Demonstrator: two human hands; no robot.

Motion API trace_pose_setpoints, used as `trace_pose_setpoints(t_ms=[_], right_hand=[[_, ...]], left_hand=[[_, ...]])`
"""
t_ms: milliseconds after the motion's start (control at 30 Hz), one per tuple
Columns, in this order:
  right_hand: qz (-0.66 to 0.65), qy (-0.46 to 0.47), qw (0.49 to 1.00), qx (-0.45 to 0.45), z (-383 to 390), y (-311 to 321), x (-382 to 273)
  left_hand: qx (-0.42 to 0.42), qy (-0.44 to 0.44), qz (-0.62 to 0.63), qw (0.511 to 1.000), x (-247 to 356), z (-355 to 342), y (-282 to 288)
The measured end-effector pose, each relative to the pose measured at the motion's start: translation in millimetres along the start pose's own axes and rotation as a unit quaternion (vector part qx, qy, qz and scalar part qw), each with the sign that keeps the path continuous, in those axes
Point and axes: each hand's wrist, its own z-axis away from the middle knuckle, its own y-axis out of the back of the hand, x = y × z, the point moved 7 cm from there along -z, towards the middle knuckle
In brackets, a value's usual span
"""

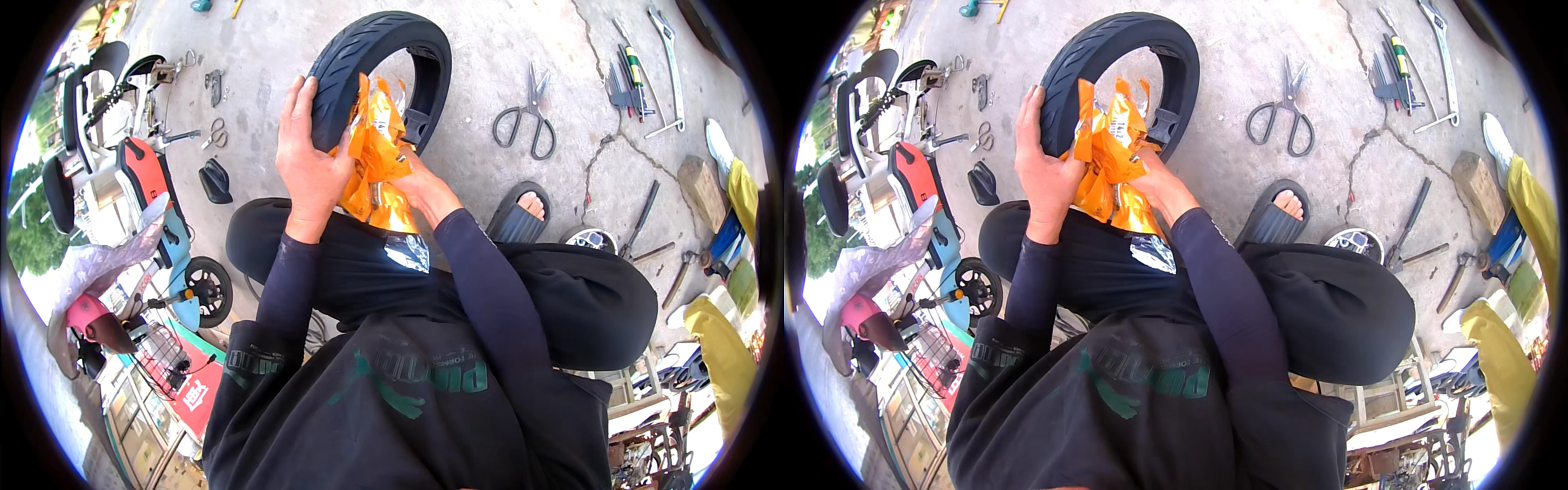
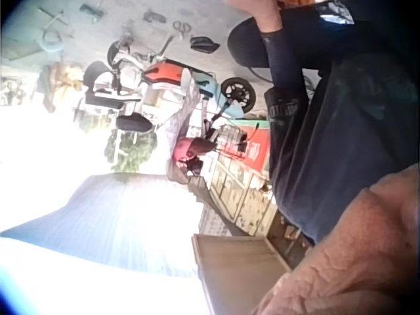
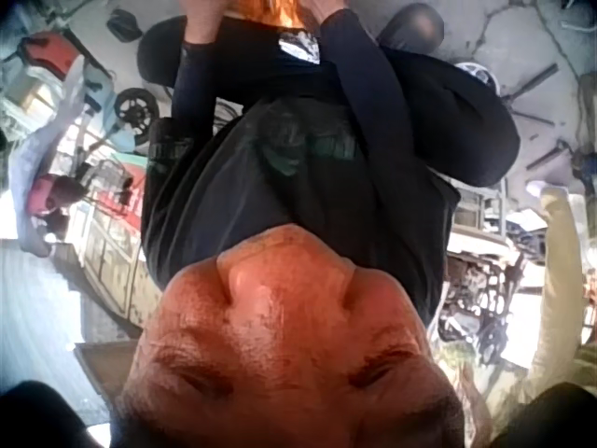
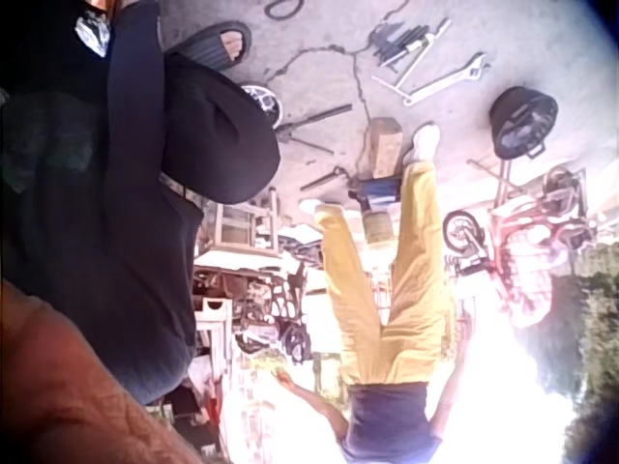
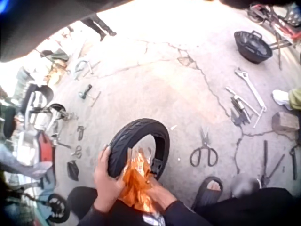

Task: The person unpacks a new tire from its plastic wrapping using scissors, then fits the tire onto a wheel rim and secures it with a wrench. The task is performed in a cluttered outdoor workshop area.

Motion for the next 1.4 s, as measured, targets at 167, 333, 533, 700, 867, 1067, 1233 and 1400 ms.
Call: trace_pose_setpoints(t_ms=[167,333,533,700,867,1067,1233,1400], right_hand=[[0.079,-0.055,0.995,0.012,4,-7,1],[0.104,-0.068,0.992,-0.03,-14,-5,13],[-0.001,-0.113,0.994,0.005,-3,-28,-1],[-0.033,-0.144,0.989,-0.013,-2,-30,-19],[-0.076,-0.121,0.986,-0.081,-2,-40,-28],[-0.088,-0.16,0.974,-0.137,-14,-46,0],[-0.126,-0.172,0.969,-0.123,-30,-34,29],[-0.106,-0.185,0.97,-0.114,-28,-40,11]], left_hand=[[0.0,0.01,-0.012,1.0,-5,0,5],[0.017,0.035,0.06,0.997,-12,-1,1],[0.008,0.242,0.26,0.935,-59,5,-3],[-0.138,0.371,0.327,0.858,-63,3,-11],[-0.346,0.298,0.297,0.838,-53,-12,-6],[-0.333,0.236,0.207,0.889,-48,-28,9],[-0.26,0.119,-0.139,0.948,-41,-23,9],[-0.214,0.066,-0.261,0.939,-26,-13,14]])
